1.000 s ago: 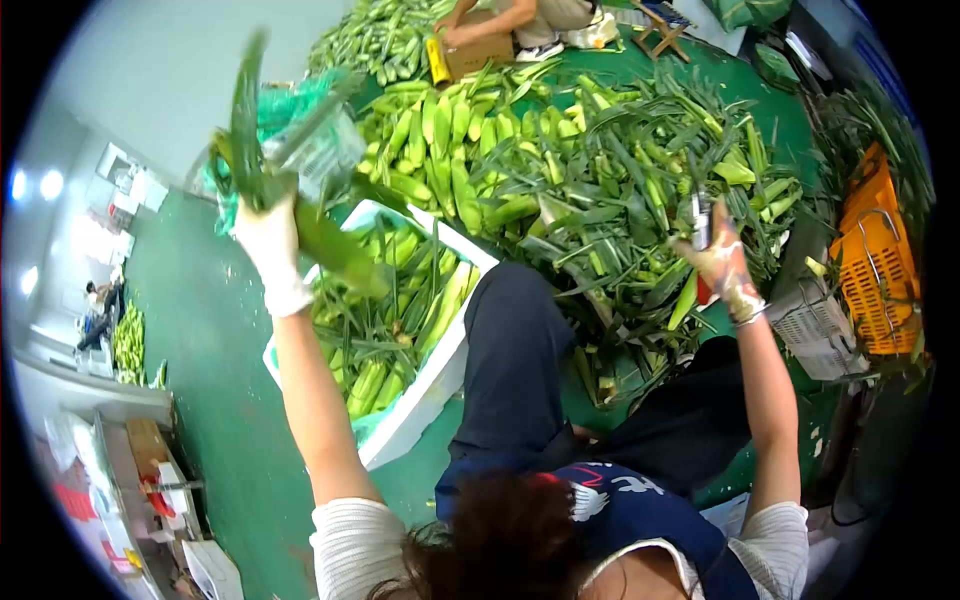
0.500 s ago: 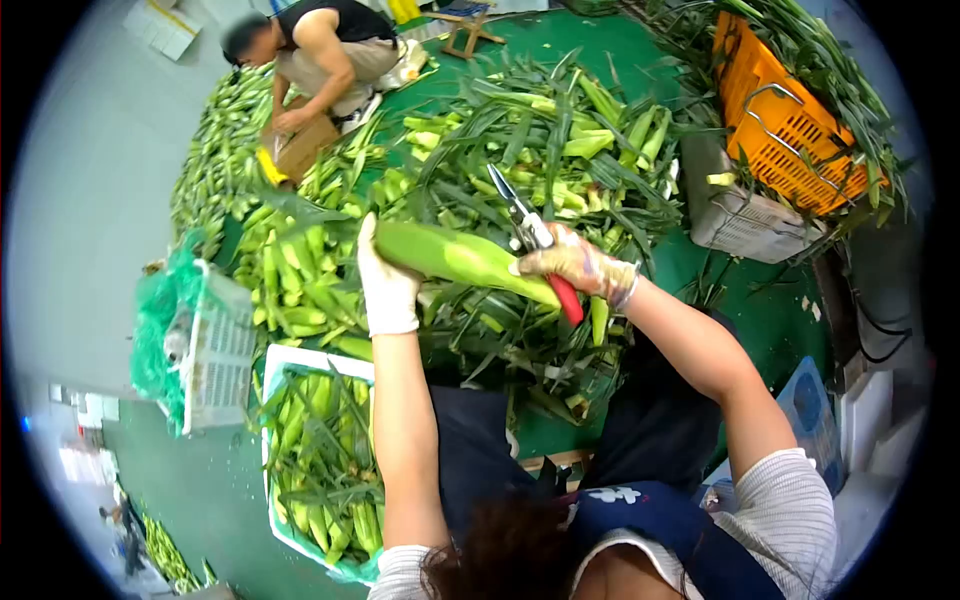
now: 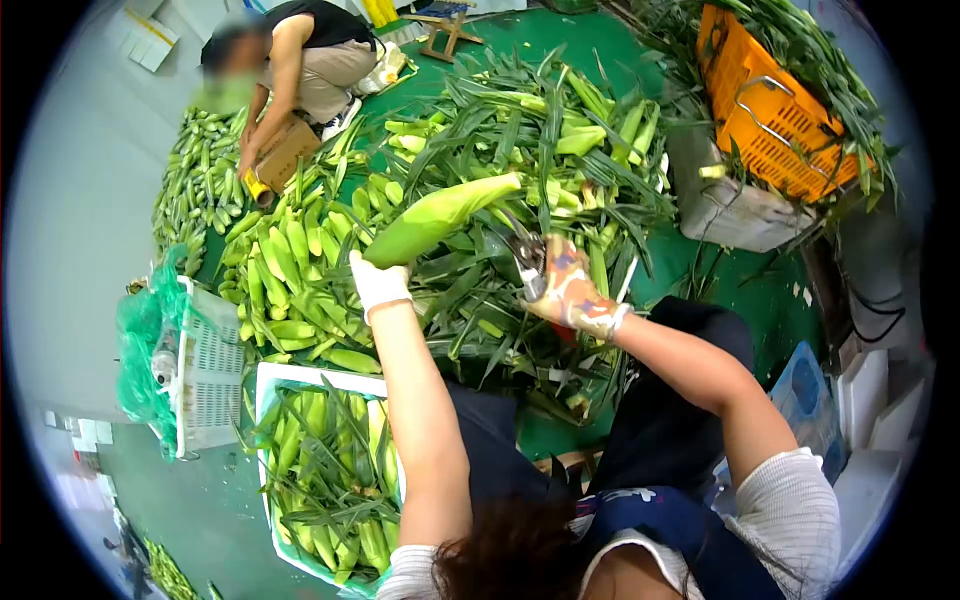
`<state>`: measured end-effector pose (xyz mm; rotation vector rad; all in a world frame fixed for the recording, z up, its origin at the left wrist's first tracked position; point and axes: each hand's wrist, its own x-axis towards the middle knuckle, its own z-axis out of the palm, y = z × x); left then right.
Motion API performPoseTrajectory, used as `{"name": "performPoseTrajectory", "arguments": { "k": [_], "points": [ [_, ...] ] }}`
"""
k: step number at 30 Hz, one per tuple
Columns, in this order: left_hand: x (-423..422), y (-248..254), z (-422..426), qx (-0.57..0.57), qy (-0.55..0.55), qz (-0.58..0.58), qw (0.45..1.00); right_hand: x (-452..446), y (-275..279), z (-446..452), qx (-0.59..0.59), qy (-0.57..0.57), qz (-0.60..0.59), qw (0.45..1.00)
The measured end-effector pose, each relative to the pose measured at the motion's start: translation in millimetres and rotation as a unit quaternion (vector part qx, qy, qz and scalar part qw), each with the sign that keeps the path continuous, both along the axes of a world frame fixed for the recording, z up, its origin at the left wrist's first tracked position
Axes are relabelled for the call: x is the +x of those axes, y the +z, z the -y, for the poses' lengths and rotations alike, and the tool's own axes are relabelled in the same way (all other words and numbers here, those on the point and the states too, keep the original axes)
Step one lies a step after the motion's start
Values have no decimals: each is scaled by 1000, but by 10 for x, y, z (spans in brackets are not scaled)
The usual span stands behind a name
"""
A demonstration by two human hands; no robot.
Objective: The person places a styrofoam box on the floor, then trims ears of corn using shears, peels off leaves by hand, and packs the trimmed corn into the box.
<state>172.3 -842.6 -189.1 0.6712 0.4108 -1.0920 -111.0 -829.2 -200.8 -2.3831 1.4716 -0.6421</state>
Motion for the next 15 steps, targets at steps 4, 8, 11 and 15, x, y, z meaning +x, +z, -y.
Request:
{"name": "performPoseTrajectory", "arguments": {
  "k": [4,8,11,15],
  "points": [
    [-379,-39,63,147,-76,105,981,12,201,41,-17,30,29,999],
    [-451,-126,20,129,-87,140,978,-68,141,54,23,37,61,997],
    [-370,-61,-28,106,-63,151,981,-175,187,-3,66,46,31,996],
    [-396,-170,65,110,-68,188,974,-149,54,26,-3,41,35,999]
  ]
}}
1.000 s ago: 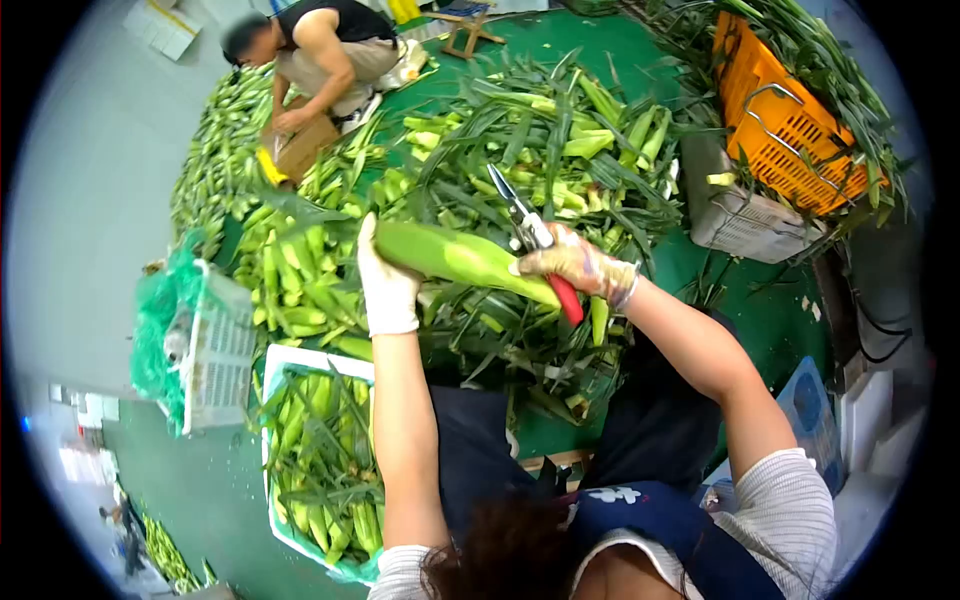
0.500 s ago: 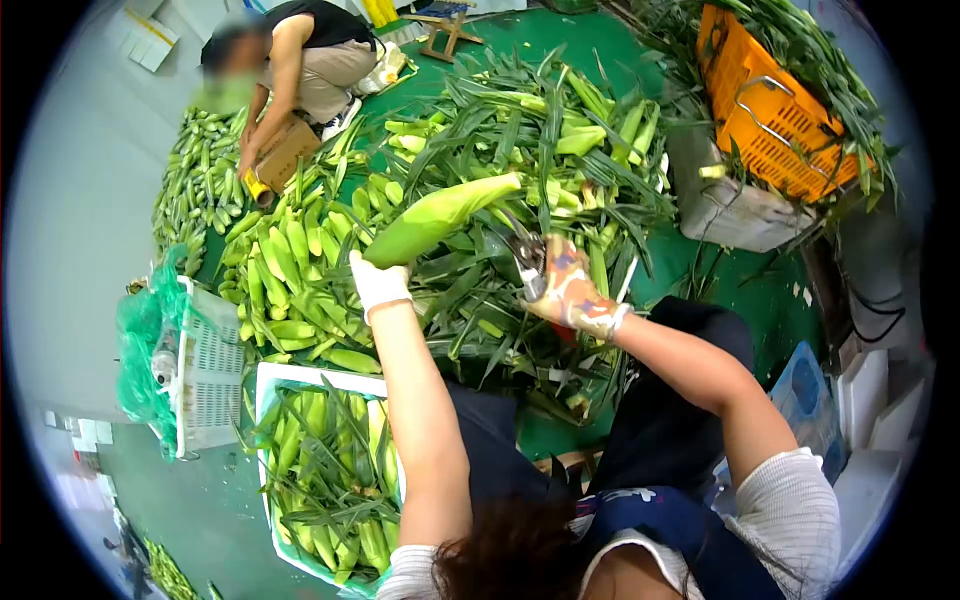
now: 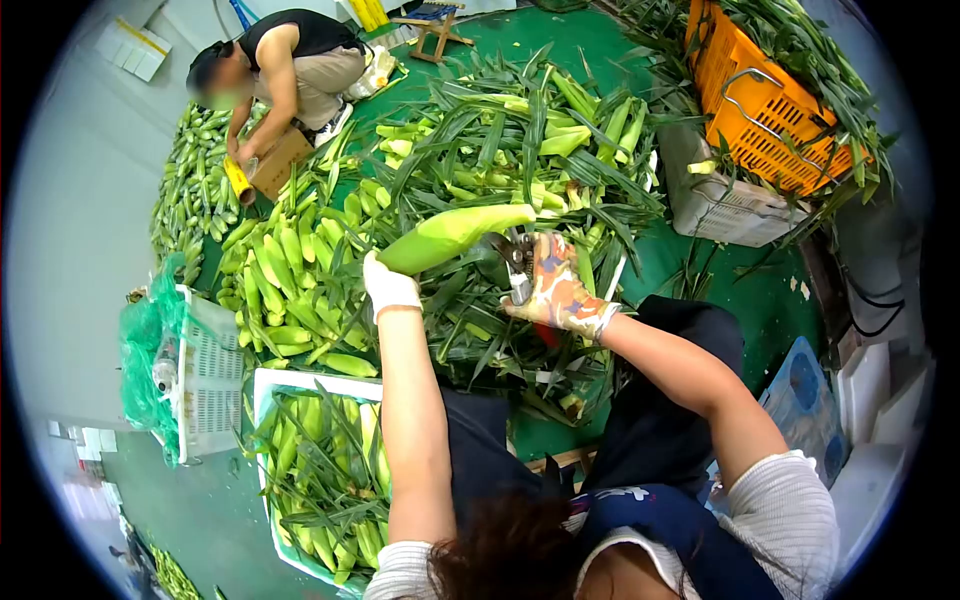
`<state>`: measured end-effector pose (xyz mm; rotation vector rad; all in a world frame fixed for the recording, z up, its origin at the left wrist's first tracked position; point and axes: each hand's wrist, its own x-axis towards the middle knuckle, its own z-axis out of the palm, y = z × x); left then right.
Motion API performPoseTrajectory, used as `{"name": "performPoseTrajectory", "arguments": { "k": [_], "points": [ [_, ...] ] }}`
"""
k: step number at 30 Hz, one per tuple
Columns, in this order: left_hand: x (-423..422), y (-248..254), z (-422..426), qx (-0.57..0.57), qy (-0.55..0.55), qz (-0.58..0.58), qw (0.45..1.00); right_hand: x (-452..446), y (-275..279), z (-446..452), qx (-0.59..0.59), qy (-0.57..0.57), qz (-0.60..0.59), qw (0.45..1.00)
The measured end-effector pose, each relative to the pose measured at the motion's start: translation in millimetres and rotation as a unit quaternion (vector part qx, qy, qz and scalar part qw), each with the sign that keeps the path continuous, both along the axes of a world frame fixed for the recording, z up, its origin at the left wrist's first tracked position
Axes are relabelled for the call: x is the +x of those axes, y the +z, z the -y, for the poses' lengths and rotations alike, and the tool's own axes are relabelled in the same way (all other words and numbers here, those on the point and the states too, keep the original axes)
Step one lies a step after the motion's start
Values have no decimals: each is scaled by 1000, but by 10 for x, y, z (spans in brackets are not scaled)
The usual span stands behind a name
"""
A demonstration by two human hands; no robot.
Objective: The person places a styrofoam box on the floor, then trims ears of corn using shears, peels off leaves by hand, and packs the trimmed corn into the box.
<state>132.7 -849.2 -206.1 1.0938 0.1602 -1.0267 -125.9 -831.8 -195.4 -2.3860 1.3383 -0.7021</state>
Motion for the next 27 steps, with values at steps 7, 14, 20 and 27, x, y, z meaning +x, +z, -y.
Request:
{"name": "performPoseTrajectory", "arguments": {
  "k": [7,14,20,27],
  "points": [
    [-246,-45,-54,28,-70,43,996,-109,135,197,54,39,101,993],
    [188,219,99,-51,80,49,994,-670,-298,335,78,410,113,902],
    [184,263,138,-61,87,28,994,-415,620,151,340,-49,141,928],
    [-155,460,141,-137,-25,-93,986,-60,257,397,312,-11,172,934]
  ]
}}
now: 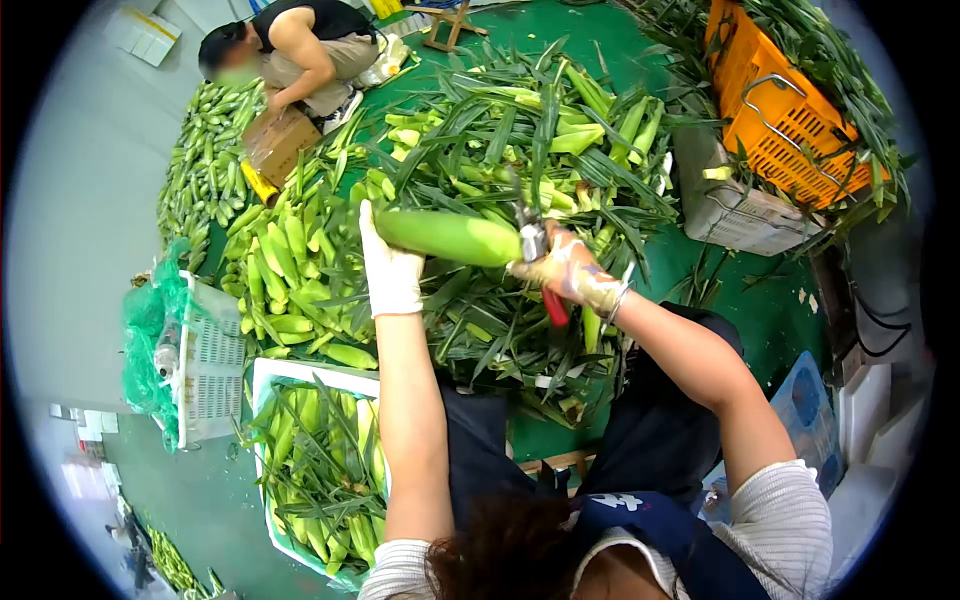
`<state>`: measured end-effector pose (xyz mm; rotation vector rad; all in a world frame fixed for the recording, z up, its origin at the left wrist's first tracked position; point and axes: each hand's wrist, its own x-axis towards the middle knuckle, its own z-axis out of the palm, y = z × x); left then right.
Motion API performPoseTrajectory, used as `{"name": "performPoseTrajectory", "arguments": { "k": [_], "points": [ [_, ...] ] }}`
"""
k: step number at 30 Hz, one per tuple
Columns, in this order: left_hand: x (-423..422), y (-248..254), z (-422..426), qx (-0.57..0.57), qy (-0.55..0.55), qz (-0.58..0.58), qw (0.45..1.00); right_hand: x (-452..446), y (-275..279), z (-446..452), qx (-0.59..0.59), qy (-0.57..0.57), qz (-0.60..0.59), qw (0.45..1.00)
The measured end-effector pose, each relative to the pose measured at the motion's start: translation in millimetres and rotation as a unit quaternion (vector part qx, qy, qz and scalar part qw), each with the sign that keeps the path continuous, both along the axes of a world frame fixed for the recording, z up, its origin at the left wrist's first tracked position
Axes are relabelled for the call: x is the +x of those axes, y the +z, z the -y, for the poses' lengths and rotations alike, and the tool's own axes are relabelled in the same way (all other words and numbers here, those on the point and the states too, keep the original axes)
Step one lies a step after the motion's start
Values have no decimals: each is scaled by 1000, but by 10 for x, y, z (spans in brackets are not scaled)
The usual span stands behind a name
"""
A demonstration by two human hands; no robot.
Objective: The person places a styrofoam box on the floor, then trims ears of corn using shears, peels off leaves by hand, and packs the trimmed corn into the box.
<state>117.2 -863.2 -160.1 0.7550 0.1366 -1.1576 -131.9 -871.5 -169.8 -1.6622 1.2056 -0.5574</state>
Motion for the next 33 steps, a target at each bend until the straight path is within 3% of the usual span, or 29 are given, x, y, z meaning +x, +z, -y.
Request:
{"name": "performPoseTrajectory", "arguments": {
  "k": [2,3,4,6,7,8,9,10,12,13,14,16,18,20,23,24,26,28,30,31,33],
  "points": [
    [-6,37,-49,-89,42,57,993,136,-67,145,83,-65,118,987],
    [28,73,-104,-124,36,73,989,132,-86,215,127,-126,69,982],
    [7,201,-147,-92,108,199,970,104,-302,350,98,-169,87,977],
    [76,457,-261,32,265,305,914,-118,-397,523,109,-241,131,956],
    [132,593,-298,76,316,335,884,-201,-167,461,59,-206,49,976],
    [318,569,-370,21,272,367,889,-278,97,427,4,-166,-36,985],
    [412,485,-372,50,249,391,885,-268,-7,454,-148,-113,-143,972],
    [447,470,-385,82,225,415,878,-183,7,353,-291,-99,-273,911],
    [274,346,-313,68,127,438,887,-25,158,118,-313,-58,-246,916],
    [146,324,-283,55,75,432,897,48,172,9,-253,9,-152,955],
    [-10,302,-259,40,23,421,906,133,226,-127,-101,45,-71,991],
    [-304,315,-216,17,-78,352,933,273,265,-281,-11,100,-62,993],
    [-619,348,-265,16,-129,363,923,311,177,-327,-26,84,0,996],
    [-758,206,-374,13,-160,557,815,308,69,-287,-44,69,56,995],
    [-752,142,-448,-14,-200,490,848,252,13,-230,-4,119,113,986],
    [-703,154,-474,-12,-198,501,842,137,48,-216,76,141,107,981],
    [-517,232,-481,62,-232,629,739,-42,151,-154,65,162,-66,982],
    [-418,269,-511,149,-269,733,607,-195,-15,-128,19,179,-62,982],
    [-390,145,-558,116,-293,726,611,-233,-3,-101,39,191,-82,977],
    [-443,175,-598,100,-331,724,596,-253,-111,-81,16,193,-18,981],
    [-545,213,-638,88,-418,703,569,-310,161,-69,41,229,-41,972]
  ]
}}
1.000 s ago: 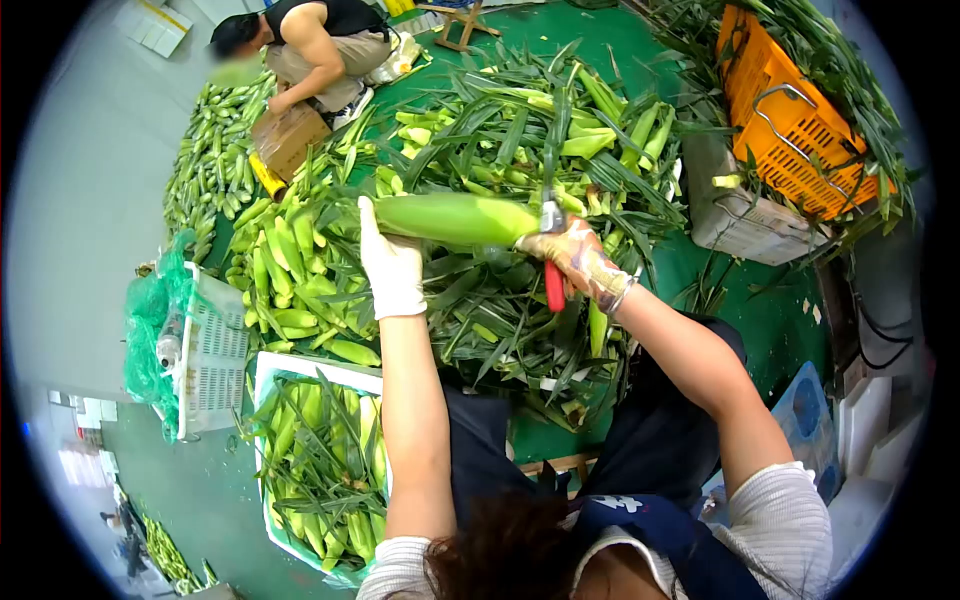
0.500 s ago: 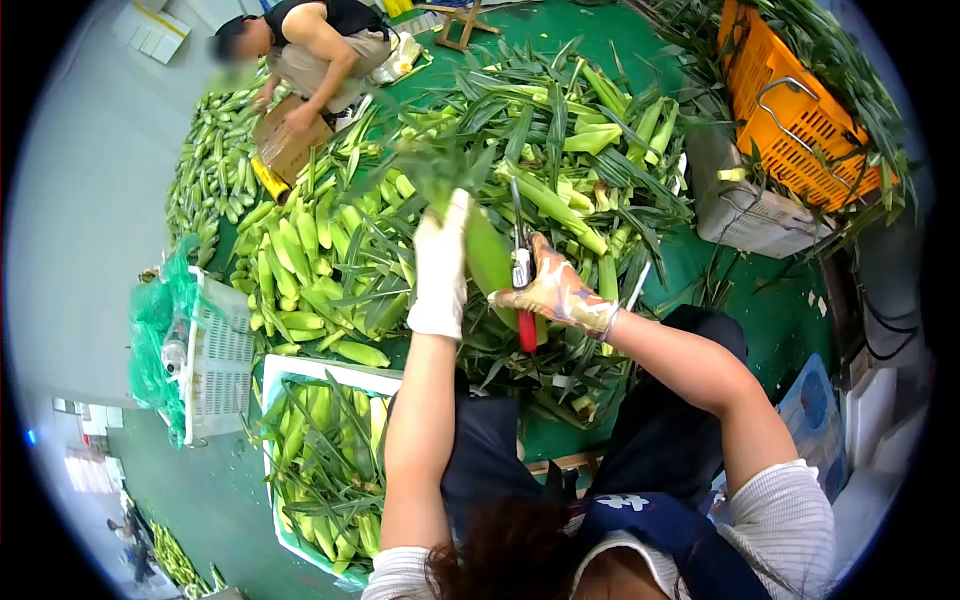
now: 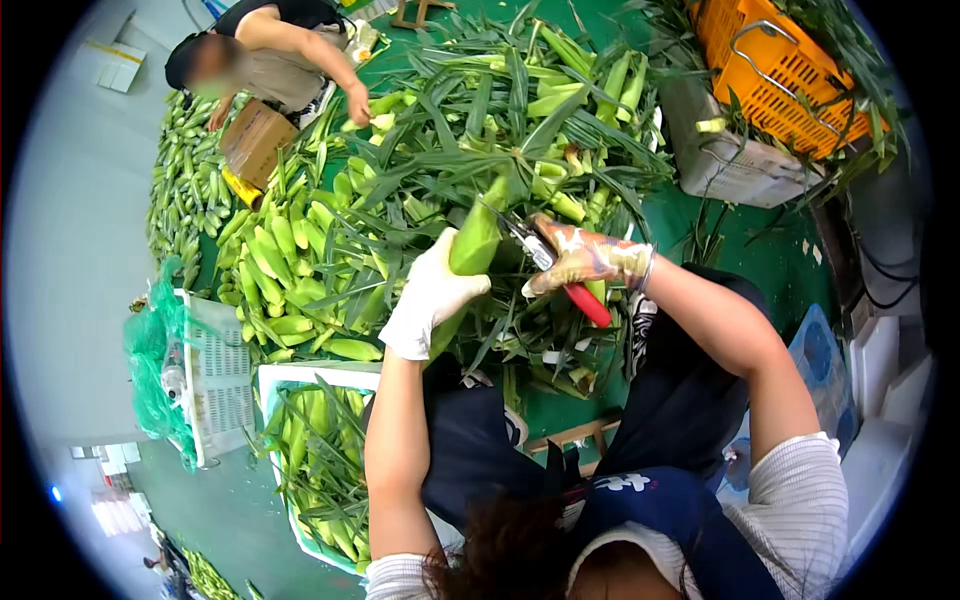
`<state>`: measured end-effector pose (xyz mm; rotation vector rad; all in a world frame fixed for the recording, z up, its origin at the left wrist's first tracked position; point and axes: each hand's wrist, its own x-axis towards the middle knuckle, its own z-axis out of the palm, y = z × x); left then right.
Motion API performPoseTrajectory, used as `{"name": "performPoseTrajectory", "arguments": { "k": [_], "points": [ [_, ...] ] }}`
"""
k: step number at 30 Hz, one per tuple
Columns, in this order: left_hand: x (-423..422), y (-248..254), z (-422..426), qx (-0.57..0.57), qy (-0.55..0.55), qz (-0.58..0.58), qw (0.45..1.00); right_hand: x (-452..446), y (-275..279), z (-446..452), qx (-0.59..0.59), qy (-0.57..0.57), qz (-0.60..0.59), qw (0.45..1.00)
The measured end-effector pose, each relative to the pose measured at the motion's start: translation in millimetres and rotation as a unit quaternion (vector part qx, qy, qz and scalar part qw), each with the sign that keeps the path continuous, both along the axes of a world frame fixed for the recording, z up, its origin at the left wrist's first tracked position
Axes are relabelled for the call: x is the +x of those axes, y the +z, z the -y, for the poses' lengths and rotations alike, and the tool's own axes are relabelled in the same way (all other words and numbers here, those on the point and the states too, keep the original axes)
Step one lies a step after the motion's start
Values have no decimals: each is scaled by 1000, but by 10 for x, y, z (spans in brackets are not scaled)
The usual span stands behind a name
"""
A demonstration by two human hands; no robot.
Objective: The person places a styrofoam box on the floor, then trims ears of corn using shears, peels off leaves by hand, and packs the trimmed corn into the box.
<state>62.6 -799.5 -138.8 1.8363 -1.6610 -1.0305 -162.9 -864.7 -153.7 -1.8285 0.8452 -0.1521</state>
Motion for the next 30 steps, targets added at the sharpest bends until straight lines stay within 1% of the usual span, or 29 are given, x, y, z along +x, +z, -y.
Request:
{"name": "performPoseTrajectory", "arguments": {
  "k": [1,2,5,6,7,9,10,11,12,13,14,16,17,18,19,21,22,23,25,26,27,28,29,30],
  "points": [
    [-13,-21,2,28,-24,-48,998,-40,90,8,16,23,-26,999],
    [-35,-19,-14,22,-30,-62,997,-96,9,40,3,53,-30,998],
    [-27,-47,-3,-11,-31,-87,996,-139,-74,-43,0,9,14,1000],
    [-21,-43,21,18,-21,-115,993,-128,-79,-99,46,-39,12,998],
    [4,-47,48,16,-20,-114,993,-70,-121,-152,101,-56,73,991],
    [48,-86,115,47,-47,-177,982,-95,-114,-239,223,-102,109,963],
    [31,-89,91,50,-32,-266,962,-86,-51,-233,216,-93,91,968],
    [43,-92,65,48,-32,-265,963,-93,-68,-232,214,-92,91,968],
    [77,-88,55,90,-45,-362,927,-92,-123,-220,177,-96,80,976],
    [98,-92,38,133,-58,-453,880,-81,-186,-203,140,-100,70,983],
    [103,-101,21,124,-56,-480,867,-95,-226,-143,85,-59,70,992],
    [146,-90,-9,135,-38,-553,822,-229,-178,-149,227,39,166,959],
    [149,-90,-37,131,-21,-584,801,-185,-223,-162,286,70,159,942],
    [217,-193,-22,146,-58,-597,787,-209,-200,-222,266,60,142,952],
    [218,-236,-36,170,-53,-619,765,-205,-194,-244,308,71,163,935],
    [171,-341,-36,228,-68,-665,707,-159,-151,-287,332,69,171,925],
    [116,-375,-37,262,-81,-678,682,-108,-167,-287,347,52,211,912],
    [55,-363,-61,283,-71,-673,679,-50,-166,-281,361,33,250,898],
    [-51,-454,-56,303,-53,-714,629,-15,-14,-201,324,-26,252,912],
    [-79,-501,-13,284,-78,-739,606,4,-22,-191,315,-90,226,917],
    [-50,-504,5,279,-77,-741,605,32,-31,-177,305,-153,200,919],
    [-28,-381,12,243,-50,-676,694,44,15,-81,326,-253,246,877],
    [8,-294,19,201,-19,-603,772,-23,-24,117,292,-289,274,870],
    [113,-255,25,161,70,-545,820,-94,-57,234,300,-324,304,844]
  ]
}}
